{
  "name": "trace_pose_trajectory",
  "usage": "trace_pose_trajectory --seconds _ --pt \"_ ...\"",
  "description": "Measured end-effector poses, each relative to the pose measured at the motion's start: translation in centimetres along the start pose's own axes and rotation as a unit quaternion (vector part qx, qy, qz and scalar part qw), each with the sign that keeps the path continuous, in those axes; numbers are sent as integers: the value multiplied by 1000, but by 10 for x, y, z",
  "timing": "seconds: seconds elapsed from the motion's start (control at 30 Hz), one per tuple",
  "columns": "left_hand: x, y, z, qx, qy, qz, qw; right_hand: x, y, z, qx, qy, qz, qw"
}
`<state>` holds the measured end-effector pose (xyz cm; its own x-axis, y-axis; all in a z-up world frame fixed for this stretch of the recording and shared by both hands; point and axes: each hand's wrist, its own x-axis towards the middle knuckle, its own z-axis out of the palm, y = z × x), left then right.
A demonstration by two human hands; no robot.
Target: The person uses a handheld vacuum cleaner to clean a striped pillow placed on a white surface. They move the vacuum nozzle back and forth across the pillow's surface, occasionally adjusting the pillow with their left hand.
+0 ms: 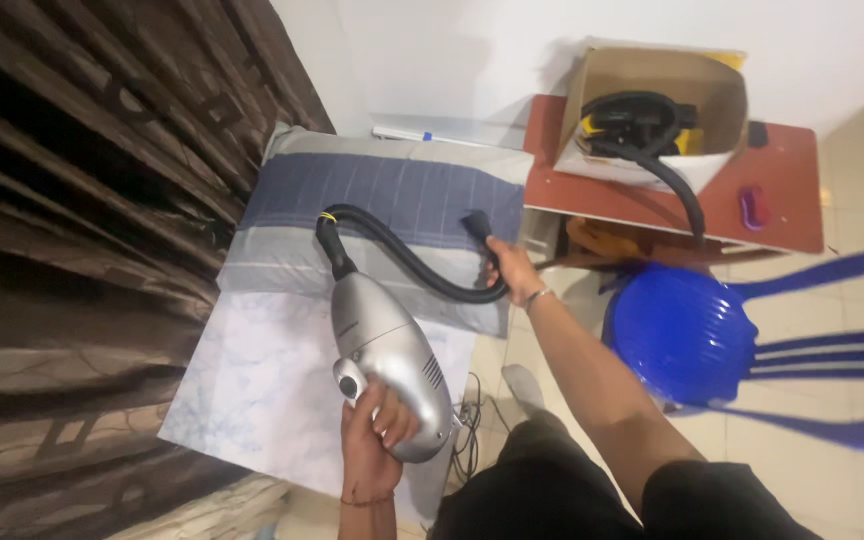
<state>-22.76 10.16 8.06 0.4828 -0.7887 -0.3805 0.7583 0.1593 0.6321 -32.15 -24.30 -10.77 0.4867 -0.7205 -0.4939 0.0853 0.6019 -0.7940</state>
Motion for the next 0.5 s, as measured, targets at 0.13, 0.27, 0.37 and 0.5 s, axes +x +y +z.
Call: trace_pose_trajectory --seconds 0.13,0.27,0.37,0.5 --pt "50 -12 31 -7 -3 33 999 72 -45 -16 21 -16 80 996" --pt "83 -40 62 -17 61 36 997 136 -68 -26 -12 -23 83 996" --pt "106 -58 76 -25 79 60 995 167 -61 -29 -15 -11 116 993" --pt "110 -77 82 -7 118 67 991 180 -44 -34 -11 -27 132 991"
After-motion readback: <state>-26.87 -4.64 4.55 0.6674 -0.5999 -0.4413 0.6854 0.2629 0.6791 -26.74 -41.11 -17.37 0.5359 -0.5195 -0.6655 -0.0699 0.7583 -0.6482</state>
